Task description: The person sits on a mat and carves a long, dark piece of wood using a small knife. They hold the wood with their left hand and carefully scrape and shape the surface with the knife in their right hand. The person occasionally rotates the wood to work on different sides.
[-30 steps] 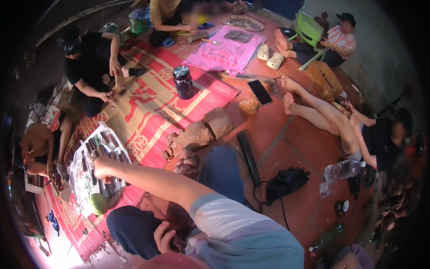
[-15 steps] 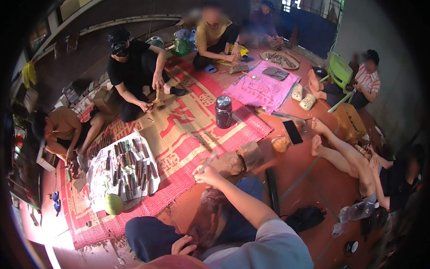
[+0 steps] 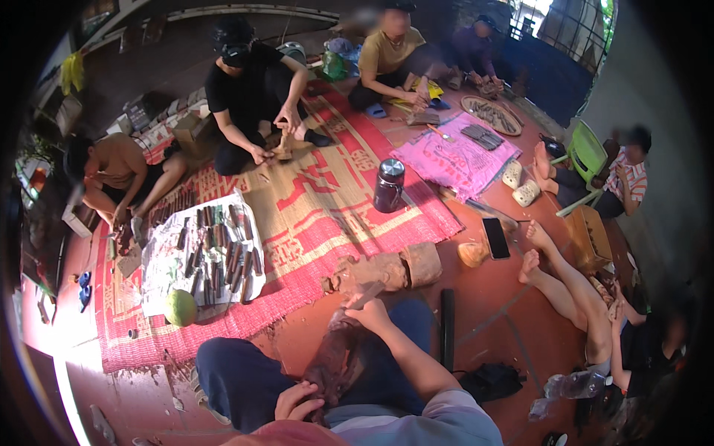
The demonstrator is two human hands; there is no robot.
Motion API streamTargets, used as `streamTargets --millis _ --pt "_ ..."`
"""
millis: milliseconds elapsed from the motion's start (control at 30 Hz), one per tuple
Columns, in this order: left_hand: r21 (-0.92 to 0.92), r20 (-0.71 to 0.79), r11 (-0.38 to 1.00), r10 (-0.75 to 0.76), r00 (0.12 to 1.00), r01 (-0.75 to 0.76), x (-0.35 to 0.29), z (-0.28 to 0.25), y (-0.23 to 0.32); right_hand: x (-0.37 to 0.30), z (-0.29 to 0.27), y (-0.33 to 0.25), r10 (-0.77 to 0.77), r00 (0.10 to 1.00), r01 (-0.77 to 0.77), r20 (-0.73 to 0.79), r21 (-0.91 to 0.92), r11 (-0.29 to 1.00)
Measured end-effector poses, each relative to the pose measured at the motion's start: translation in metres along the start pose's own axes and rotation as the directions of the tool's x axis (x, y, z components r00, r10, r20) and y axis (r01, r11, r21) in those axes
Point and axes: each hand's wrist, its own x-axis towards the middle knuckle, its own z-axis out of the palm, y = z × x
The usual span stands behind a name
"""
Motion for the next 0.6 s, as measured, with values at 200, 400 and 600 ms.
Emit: streamTargets --millis 200,400,600 --pt "0.026 -0.077 0.999 -0.031 0.997 0.033 0.008 0.001 0.006 0.010 -0.010 0.000 0.125 0.991 -0.127 0.036 0.067 0.990" --pt "0.009 -0.110 0.999 -0.043 0.993 0.044 0.006 0.008 0.010 0.007 -0.008 0.005 0.094 0.995 -0.092 -0.023 0.059 0.994" --pt "0.028 -0.084 1.000 -0.002 0.996 0.004 0.008 0.004 0.005 0.008 -0.002 -0.003 0.083 0.995 -0.081 -0.051 0.027 0.996"
